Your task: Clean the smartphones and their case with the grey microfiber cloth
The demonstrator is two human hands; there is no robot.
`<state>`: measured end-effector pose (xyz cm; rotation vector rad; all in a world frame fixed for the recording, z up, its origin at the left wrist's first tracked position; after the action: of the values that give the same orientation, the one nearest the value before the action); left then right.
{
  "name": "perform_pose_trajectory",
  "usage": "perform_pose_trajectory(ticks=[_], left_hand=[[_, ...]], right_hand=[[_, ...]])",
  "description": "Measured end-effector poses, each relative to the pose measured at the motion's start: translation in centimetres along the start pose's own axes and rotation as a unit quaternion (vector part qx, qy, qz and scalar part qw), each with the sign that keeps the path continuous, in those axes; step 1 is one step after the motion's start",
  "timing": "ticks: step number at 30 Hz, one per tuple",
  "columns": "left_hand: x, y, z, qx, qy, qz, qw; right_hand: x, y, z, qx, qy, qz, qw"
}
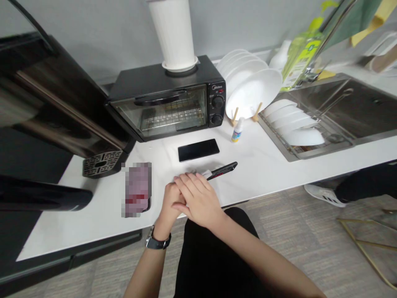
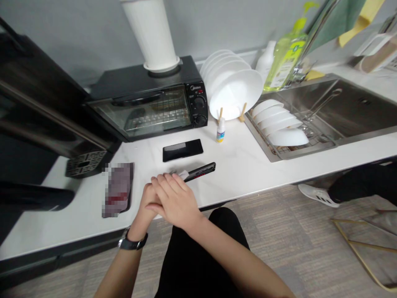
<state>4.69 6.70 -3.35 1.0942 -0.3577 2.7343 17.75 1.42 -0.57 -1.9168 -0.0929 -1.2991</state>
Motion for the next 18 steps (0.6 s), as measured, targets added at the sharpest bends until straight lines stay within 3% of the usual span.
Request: perform_pose_trajectory(ticks=[5, 8, 12, 15, 18], left_hand=[[0.3, -0.1, 1.9, 0.022, 0.028, -0.01, 0.999], [0.1, -0.2, 2.6, 0.029, 0.03, -0.005, 0.999], [0.0, -0.1, 2.3, 0.013, 0.006, 0.009, 1.0], [0.2, 0.2, 1.6, -0.003, -0.028, 0.01, 1.0], [0.4, 0.5, 1.2, 0.006, -0.047, 0.005, 0.999]], right_hand=[[4.4, 3.6, 8.8, -0.079, 0.078, 0.009, 0.994], [5.4, 4.4, 10.6, -0.102, 0.078, 0.04, 0.991], [2.6, 2.0, 5.9, -0.108, 0.056, 0.063, 0.991], [0.3, -0.3, 1.4, -0.043, 0.016, 0.029, 0.999], [0.3, -0.6, 0.6, 0.028, 0.01, 0.003, 1.0]])
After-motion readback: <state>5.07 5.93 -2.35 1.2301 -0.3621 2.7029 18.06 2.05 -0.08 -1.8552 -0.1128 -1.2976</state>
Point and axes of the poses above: each hand's wrist, its own y-axis away from the middle knuckle, its own x-axis out of the back of the hand, z = x × y, the point moved 1 cm from there along -y, towards the middle knuckle, and after that the axes turned 9 degrees about x, right-handed, at the moved point
